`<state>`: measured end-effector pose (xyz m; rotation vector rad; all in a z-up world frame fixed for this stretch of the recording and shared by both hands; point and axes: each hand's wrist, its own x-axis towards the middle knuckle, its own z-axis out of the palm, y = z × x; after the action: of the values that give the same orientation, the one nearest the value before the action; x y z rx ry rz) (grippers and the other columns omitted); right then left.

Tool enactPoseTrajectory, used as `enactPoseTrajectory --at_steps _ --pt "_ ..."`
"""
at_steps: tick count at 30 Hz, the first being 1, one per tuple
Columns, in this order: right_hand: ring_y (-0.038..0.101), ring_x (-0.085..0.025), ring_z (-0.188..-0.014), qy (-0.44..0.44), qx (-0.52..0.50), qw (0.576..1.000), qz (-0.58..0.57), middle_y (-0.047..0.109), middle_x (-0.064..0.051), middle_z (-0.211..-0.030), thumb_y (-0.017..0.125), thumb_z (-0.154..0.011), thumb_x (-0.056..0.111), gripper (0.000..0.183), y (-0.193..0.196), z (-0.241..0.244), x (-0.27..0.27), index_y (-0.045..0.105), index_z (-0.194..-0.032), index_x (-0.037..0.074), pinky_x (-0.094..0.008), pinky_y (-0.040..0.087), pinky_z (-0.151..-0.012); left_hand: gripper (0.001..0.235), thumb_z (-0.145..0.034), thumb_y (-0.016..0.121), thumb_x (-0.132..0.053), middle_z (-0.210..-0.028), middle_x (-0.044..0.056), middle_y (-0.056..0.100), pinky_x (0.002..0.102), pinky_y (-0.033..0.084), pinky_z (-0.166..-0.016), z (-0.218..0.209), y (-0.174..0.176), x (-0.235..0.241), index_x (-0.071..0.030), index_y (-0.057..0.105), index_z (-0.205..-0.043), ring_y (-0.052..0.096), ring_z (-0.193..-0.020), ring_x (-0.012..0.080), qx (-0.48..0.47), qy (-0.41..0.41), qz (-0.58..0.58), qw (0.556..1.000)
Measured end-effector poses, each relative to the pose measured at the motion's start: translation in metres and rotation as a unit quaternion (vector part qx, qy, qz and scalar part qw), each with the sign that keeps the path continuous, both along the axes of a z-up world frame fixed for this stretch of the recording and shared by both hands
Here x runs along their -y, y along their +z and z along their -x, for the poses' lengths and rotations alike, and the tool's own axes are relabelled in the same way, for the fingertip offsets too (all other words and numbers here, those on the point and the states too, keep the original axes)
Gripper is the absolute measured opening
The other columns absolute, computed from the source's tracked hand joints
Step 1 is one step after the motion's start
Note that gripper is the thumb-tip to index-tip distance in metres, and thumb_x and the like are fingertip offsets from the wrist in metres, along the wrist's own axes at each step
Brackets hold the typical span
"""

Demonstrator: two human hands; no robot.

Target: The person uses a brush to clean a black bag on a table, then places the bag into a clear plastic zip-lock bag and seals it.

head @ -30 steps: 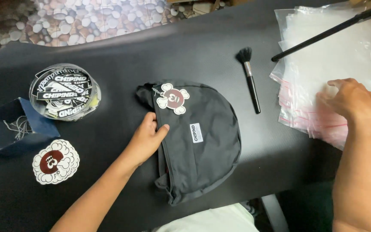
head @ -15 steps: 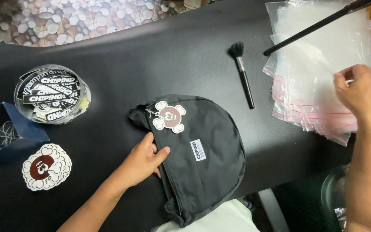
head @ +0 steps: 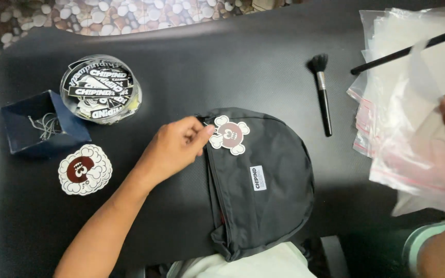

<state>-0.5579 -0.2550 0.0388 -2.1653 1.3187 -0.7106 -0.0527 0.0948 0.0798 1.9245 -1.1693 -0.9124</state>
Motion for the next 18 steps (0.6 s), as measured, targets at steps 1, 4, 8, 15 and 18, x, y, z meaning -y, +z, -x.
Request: enactPoseTrajectory --at_steps 1,4,8,15,18 --pt "0.052 -0.027 -0.089 0.005 0.001 1.0 0.0 0.053 -0.019 -0.097 0.06 -0.133 0.019 0.026 0.028 -0.065 -0.044 0.06 -0.134 -0.007 -0.037 0.044 -0.076 0.03 -0.099 0.063 -0.036 -0.062 0.006 0.072 0.031 0.054 -0.055 0.0 0.003 0.006 -0.008 0.068 -0.087 0.068 -0.052 0.0185 0.001 0.005 0.0 1.0" --pt "0.07 -0.042 -0.111 0.091 0.015 0.991 0.095 0.06 -0.021 -0.126 0.07 -0.119 -0.007 0.012 0.123 -0.181 -0.164 0.061 -0.126 -0.007 -0.046 0.056 -0.078 0.035 -0.101 0.061 -0.039 -0.086 0.015 0.079 0.027 0.059 -0.052 0.005 0.01 0.026 -0.005 0.07 -0.098 0.073 -0.058 0.0181 -0.151 0.005 0.088 0.985" --pt "0.073 -0.021 -0.079 0.158 -0.138 0.926 0.314 0.065 0.003 -0.102 0.078 -0.104 0.021 0.011 0.112 -0.269 -0.195 0.067 -0.107 0.02 -0.035 0.055 -0.061 0.069 -0.096 0.057 -0.057 -0.11 0.025 0.072 0.034 0.066 -0.066 0.013 0.006 0.052 0.007 0.061 -0.12 0.076 -0.092 0.0269 -0.348 0.024 0.107 0.931" --pt "0.071 -0.033 -0.104 0.319 -0.032 0.913 0.252 0.07 -0.008 -0.112 0.07 -0.098 0.021 0.014 0.073 -0.326 -0.207 0.067 -0.108 0.012 -0.045 0.054 -0.087 0.036 -0.098 0.068 -0.03 -0.101 0.018 0.074 0.041 0.068 -0.066 0.003 -0.027 0.076 0.001 0.067 -0.116 0.079 -0.079 0.0265 -0.387 0.126 0.156 0.9" --pt "0.07 -0.04 -0.104 0.274 -0.023 0.928 0.251 0.067 -0.016 -0.114 0.064 -0.105 0.017 0.021 0.073 -0.3 -0.191 0.065 -0.121 0.003 -0.048 0.054 -0.087 0.031 -0.098 0.064 -0.019 -0.103 0.025 0.072 0.046 0.069 -0.06 -0.022 -0.037 0.075 0.006 0.058 -0.115 0.078 -0.078 0.0329 -0.39 0.152 0.177 0.891"
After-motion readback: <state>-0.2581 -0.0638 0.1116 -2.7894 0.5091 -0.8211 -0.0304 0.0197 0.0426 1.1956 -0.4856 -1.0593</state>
